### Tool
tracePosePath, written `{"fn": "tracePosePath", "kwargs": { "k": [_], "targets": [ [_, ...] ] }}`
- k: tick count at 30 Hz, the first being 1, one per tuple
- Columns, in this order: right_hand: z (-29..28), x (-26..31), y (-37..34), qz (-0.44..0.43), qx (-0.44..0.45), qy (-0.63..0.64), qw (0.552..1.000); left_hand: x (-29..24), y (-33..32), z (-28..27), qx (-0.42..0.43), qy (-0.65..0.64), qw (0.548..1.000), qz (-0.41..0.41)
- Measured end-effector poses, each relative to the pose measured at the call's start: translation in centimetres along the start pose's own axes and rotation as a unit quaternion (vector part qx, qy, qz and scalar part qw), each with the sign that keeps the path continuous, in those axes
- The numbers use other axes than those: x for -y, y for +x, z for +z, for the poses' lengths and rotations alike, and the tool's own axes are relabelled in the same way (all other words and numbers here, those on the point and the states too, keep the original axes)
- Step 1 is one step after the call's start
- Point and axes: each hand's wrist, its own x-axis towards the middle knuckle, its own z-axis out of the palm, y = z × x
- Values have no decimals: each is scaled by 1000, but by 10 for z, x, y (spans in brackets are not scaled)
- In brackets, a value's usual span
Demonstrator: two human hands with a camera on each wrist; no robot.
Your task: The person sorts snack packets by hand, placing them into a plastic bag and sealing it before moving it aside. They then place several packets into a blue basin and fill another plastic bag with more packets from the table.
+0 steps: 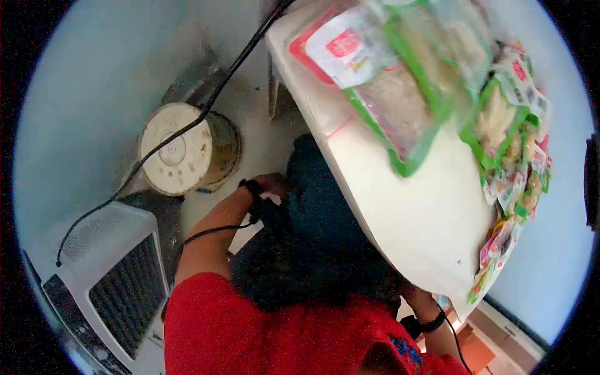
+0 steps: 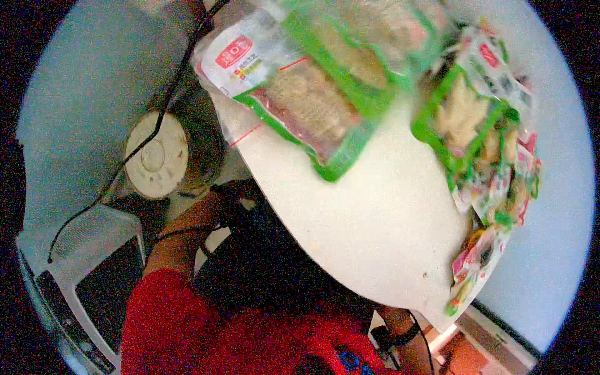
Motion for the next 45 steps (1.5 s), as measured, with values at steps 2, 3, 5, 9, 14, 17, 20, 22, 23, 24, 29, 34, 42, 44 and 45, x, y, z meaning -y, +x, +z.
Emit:
{"fn": "tracePosePath", "kwargs": {
  "k": [2, 3, 5, 9, 14, 17, 20, 22, 23, 24, 29, 34, 42, 44, 45],
  "targets": [
    [-5, 7, 5, -10, -7, 14, 1000, -34, -50, -40, -28, -3, 999, -31],
    [-8, 10, 4, -10, -11, 27, 1000, -57, -75, -59, -45, -6, 998, -48],
    [-12, 11, 4, -28, -13, 12, 999, -106, -130, -90, -90, -19, 992, -87],
    [-36, 18, -6, -71, 33, -25, 997, -151, -191, -88, -173, 6, 985, -22],
    [-13, 5, -10, -83, 1, -76, 994, -198, -230, -55, -171, -66, 977, 106],
    [-13, 7, -21, -89, -34, -94, 991, -247, -252, -42, -272, -12, 948, 163],
    [-18, 7, -41, -90, -69, -67, 991, -294, -271, -29, -407, 48, 882, 233],
    [-41, 20, -59, -80, -136, -13, 987, -322, -278, -22, -478, 84, 827, 283],
    [-50, 20, -66, -98, -157, 37, 982, -334, -281, -19, -500, 81, 811, 293],
    [-56, 20, -72, -117, -179, 88, 973, -345, -283, -17, -521, 78, 794, 304],
    [-94, 17, -92, -165, -235, 289, 913, -388, -273, -3, -564, 30, 760, 321],
    [-127, -16, -107, -75, -373, 466, 799, -423, -248, 10, -520, 39, 779, 349],
    [-191, -41, -69, -103, -555, 759, 323, -444, -185, -17, -523, -26, 766, 374],
    [-202, -34, -33, -118, -533, 783, 298, -444, -174, -28, -542, -40, 758, 361],
    [-211, -26, -19, -125, -521, 794, 286, -445, -170, -34, -551, -47, 754, 354]
  ]
}}
